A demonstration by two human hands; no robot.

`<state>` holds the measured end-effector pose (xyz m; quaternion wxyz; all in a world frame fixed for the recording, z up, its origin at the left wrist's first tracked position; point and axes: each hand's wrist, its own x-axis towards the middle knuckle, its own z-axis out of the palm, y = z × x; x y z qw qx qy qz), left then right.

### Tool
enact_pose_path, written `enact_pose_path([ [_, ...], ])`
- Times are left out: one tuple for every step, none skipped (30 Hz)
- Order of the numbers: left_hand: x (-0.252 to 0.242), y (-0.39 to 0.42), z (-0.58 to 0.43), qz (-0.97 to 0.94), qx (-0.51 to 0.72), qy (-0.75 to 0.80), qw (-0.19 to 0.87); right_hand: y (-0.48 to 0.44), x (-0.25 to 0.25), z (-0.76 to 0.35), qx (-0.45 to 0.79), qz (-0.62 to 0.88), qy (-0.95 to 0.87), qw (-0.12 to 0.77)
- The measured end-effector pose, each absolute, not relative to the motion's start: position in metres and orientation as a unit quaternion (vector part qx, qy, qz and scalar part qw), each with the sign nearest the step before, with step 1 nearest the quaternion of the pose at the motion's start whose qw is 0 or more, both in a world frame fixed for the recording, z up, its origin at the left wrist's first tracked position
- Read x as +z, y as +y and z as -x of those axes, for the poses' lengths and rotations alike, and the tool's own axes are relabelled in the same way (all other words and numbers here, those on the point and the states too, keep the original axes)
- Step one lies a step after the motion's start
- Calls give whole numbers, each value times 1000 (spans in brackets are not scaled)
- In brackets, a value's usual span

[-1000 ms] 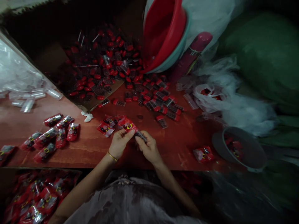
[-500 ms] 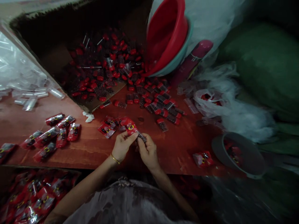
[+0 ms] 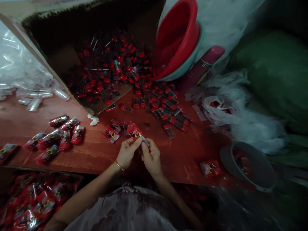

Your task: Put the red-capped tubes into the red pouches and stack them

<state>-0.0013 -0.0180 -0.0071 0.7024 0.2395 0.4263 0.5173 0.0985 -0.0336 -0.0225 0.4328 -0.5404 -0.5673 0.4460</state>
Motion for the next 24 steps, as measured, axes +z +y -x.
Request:
enact_pose_path([
  [-6, -17, 3, -236, 519, 423, 704, -33, -22, -98, 465, 531, -554, 441],
  [-4, -15, 5, -230, 523, 422, 704, -32, -20, -98, 490, 517, -540, 449],
  [-2, -13, 8, -224, 527, 421, 703, -32, -19, -98, 518, 496, -529, 453],
  [-1, -11, 10, -218, 530, 423, 703, -32, -17, -99, 543, 474, -526, 452],
  [1, -9, 11, -212, 532, 425, 701, -31, -16, -99, 560, 458, -523, 451],
  [2, -8, 12, -208, 534, 427, 699, -31, -15, -100, 568, 450, -520, 452],
  [2, -8, 13, -208, 533, 428, 700, -31, -14, -101, 570, 452, -515, 454],
  [2, -9, 12, -211, 530, 426, 702, -30, -14, -102, 570, 459, -508, 455],
  [1, -11, 12, -218, 523, 420, 708, -29, -15, -103, 569, 468, -500, 456],
  [0, -12, 11, -226, 515, 413, 716, -28, -16, -102, 570, 477, -490, 456],
  [-2, -14, 9, -232, 508, 403, 725, -27, -18, -102, 570, 485, -481, 456],
  [-3, -16, 8, -234, 503, 395, 732, -26, -20, -100, 567, 492, -476, 458],
  [-5, -17, 8, -231, 502, 388, 738, -25, -22, -98, 557, 500, -477, 461],
  [-6, -19, 9, -226, 502, 383, 742, -24, -24, -96, 541, 507, -484, 464],
  [-7, -20, 10, -218, 502, 380, 746, -23, -26, -93, 520, 513, -500, 466],
  [-8, -21, 13, -209, 501, 379, 750, -23, -27, -92, 496, 517, -521, 464],
  [-9, -22, 19, -198, 499, 382, 753, -21, -27, -93, 467, 523, -544, 460],
  [-9, -23, 27, -185, 500, 388, 752, -19, -27, -96, 432, 533, -566, 456],
  [-9, -25, 38, -170, 508, 397, 745, -16, -27, -103, 387, 549, -589, 449],
  [-9, -26, 53, -151, 527, 410, 729, -11, -26, -113, 326, 572, -611, 440],
  [-8, -26, 70, -131, 560, 424, 699, -5, -26, -127, 256, 599, -627, 427],
  [-7, -27, 89, -111, 602, 433, 662, 2, -28, -143, 173, 624, -647, 401],
  [-6, -27, 110, -83, 655, 445, 605, 10, -31, -160, 90, 647, -662, 368],
  [-5, -28, 130, -48, 705, 453, 544, 17, -35, -176, 34, 664, -672, 326],
])
